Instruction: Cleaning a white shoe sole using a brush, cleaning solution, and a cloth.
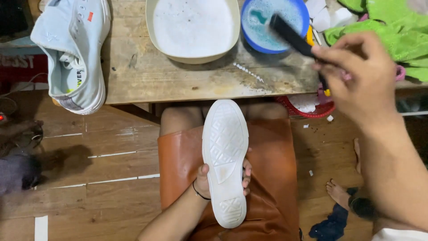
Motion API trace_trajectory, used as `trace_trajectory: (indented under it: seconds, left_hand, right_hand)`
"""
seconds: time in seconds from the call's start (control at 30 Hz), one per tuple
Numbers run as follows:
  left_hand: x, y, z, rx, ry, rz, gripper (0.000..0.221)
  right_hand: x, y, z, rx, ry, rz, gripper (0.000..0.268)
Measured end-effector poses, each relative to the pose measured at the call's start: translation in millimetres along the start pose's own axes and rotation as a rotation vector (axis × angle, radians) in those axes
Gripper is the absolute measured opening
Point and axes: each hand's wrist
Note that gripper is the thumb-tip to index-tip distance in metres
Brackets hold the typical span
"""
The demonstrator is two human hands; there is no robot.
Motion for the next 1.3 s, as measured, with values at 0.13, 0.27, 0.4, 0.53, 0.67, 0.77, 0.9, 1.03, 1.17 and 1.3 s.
trace_trajectory:
  seconds: [0.13, 0.27, 0.4, 0.53, 0.67, 0.77, 0.9, 1.03, 1.17, 1.3]
  left_hand:
    - [1.5, -5.8, -3.1, 0.021, 0.033, -0.023, 0.126]
    - [4.9, -6.9, -5.8, 0.035, 0.049, -0.027, 0.125]
    - [9.6, -4.0, -8.6, 0.020, 0.018, -0.021, 0.129]
    - [9.8, 3.5, -8.6, 0.019, 0.017, 0.038, 0.131]
    - [7.0, 3.6, -7.2, 0.010, 0.006, 0.035, 0.130]
    - [7.0, 3.8, -7.2, 0.002, 0.017, 0.026, 0.131]
    - [6.8, 5.6, -5.5, 0.009, 0.001, 0.014, 0.129]
    - [11.5, 6.7, -7.5, 0.044, -0.012, 0.028, 0.128]
    - [12.2, 6.8, -7.5, 0.044, -0.015, 0.037, 0.129]
    - [17.1, 6.3, -10.7, 0.071, -0.003, 0.056, 0.121]
  right_hand:
    - [1.6, 26.2, 22.4, -0.070, 0.075, -0.071, 0.025]
    - [-12.3, 27.3, 48.6, -0.080, 0.039, -0.127, 0.021]
    - [-21.1, 28.6, 66.1, -0.134, -0.039, -0.139, 0.022]
    - [-18.6, 22.7, 79.4, -0.222, -0.152, -0.183, 0.020]
    - [-15.0, 26.1, 77.4, -0.188, -0.079, -0.162, 0.025]
    - [-12.7, 22.0, 73.2, -0.189, -0.010, -0.123, 0.017]
    - [-15.7, 20.6, 70.7, -0.191, -0.096, -0.097, 0.018]
    - [-20.9, 37.1, 65.9, -0.193, -0.034, -0.247, 0.025]
    - [-19.3, 33.0, 72.0, -0.178, 0.012, -0.261, 0.019]
    - [-18.8, 26.1, 78.5, -0.181, -0.118, -0.172, 0.019]
Point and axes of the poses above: each hand's wrist, its own z-axis towards the middle knuckle, its own x-axis out of the back of the hand, y = z × x, and after that the axes turned 8 degrees about -y, right-handed
